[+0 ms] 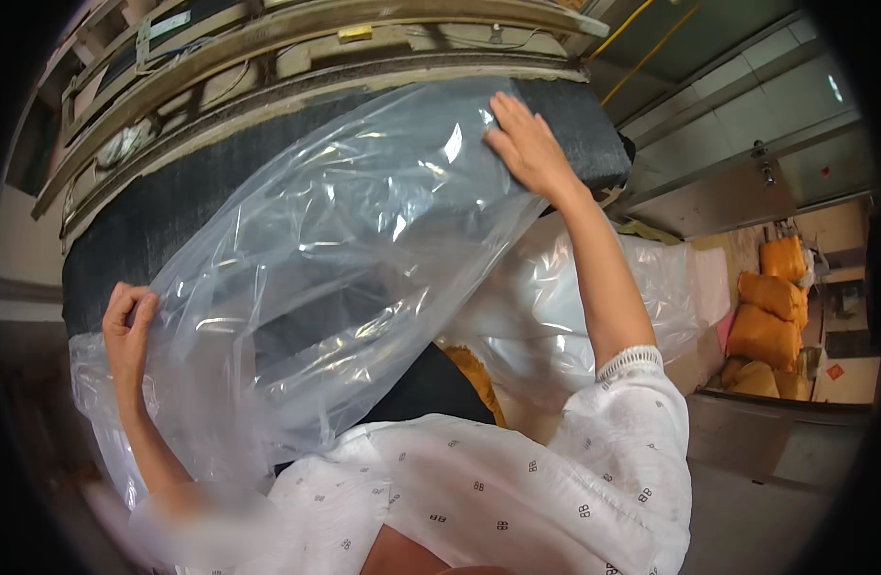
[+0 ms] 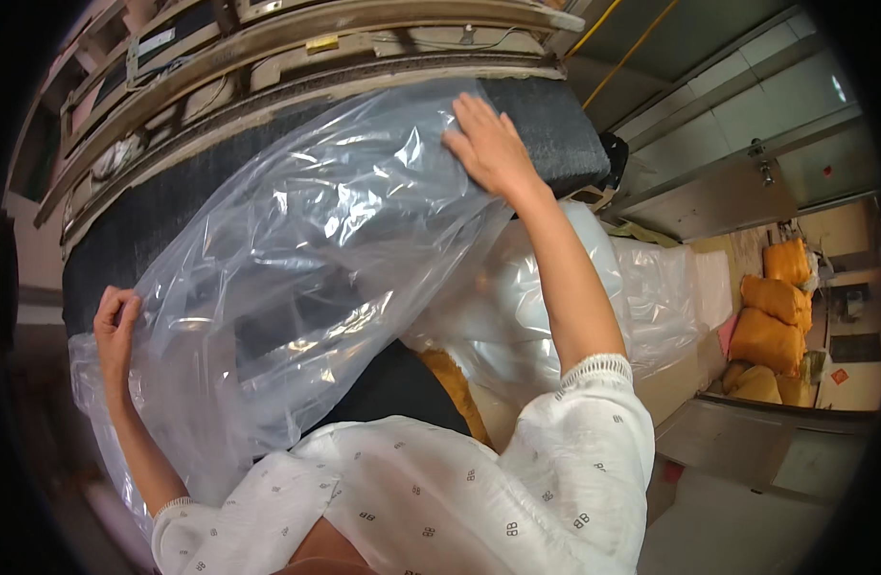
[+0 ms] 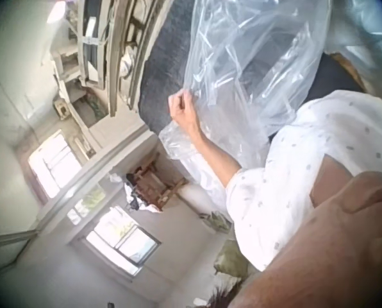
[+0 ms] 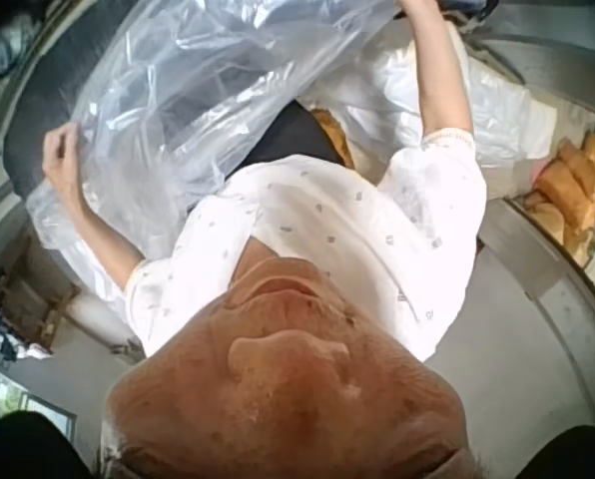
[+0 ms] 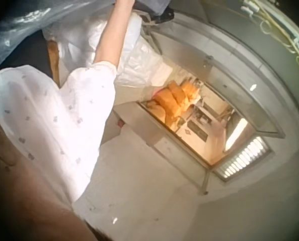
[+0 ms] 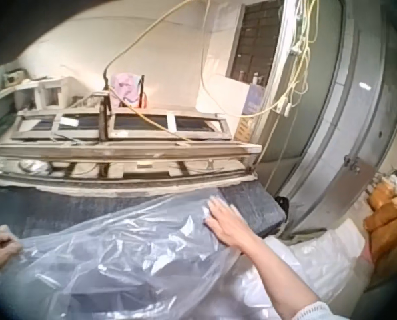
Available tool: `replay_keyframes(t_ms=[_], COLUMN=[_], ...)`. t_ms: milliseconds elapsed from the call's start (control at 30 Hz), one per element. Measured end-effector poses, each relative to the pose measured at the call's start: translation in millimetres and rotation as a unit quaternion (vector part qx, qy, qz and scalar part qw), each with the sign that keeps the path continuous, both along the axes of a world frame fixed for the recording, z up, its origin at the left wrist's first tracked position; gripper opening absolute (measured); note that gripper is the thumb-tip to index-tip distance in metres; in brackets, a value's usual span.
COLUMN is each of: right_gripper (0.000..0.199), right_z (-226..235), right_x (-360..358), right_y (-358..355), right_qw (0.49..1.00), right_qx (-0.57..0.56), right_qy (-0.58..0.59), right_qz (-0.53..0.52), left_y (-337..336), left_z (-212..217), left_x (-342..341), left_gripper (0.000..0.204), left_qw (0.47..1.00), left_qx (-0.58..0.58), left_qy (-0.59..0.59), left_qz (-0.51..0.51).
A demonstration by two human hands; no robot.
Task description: The person is seen wrapping a large gray object in clear plastic sheets.
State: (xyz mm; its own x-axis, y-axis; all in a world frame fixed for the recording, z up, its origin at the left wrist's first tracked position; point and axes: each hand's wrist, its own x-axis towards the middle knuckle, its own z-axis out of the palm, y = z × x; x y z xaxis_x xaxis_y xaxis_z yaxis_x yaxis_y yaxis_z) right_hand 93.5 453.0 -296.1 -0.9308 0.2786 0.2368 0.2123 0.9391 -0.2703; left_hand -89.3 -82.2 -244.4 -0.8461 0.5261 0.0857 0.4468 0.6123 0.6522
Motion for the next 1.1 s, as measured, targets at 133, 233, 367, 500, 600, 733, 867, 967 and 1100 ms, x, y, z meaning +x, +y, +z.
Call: replay_keyframes(t_ms=[133, 233, 367, 500, 600, 733, 867, 967, 1100], right_gripper=[0.045, 0.045, 0.028, 0.019, 0.025, 0.031, 0.028, 0.024, 0.02], right_z=[4, 8, 8, 11, -2, -8, -13, 27, 73], right_x=[-24, -24, -15, -44, -60, -70, -90, -86, -86], right_y=[1, -38, -45, -33, -20, -1, 32, 23, 22], right_qw=[0.994, 0.996, 0.984, 0.987, 0.986, 0.983, 0.956, 0.898, 0.786], right_qx=[0.075, 0.086, 0.067, 0.012, -0.017, -0.119, -0.293, -0.422, -0.528], right_qy=[0.069, 0.02, 0.137, 0.162, 0.151, 0.111, 0.028, 0.117, 0.319], right_qz=[-0.03, -0.005, 0.089, 0.019, -0.065, -0.086, 0.022, 0.032, 0.024], left_y=[0, -67, -107, -110, -110, -111, -113, -85, -39], left_z=[-5, -16, -6, -12, -18, -30, -40, -24, 28], left_x=[4, -3, 21, 34, 54, 72, 76, 61, 26], left_gripper=[0.013, 0.017, 0.019, 0.017, 0.014, 0.011, 0.012, 0.015, 0.015], left_qw=[0.996, 0.988, 0.976, 0.99, 0.986, 0.986, 0.984, 0.942, 0.855], left_qx=[0.083, 0.079, 0.102, 0.041, 0.034, 0.081, 0.054, 0.189, 0.482], left_qy=[-0.005, -0.015, -0.093, -0.005, -0.004, -0.024, -0.008, -0.033, -0.043], left_qz=[0.021, 0.132, 0.167, 0.132, 0.162, 0.147, 0.171, 0.276, 0.188])
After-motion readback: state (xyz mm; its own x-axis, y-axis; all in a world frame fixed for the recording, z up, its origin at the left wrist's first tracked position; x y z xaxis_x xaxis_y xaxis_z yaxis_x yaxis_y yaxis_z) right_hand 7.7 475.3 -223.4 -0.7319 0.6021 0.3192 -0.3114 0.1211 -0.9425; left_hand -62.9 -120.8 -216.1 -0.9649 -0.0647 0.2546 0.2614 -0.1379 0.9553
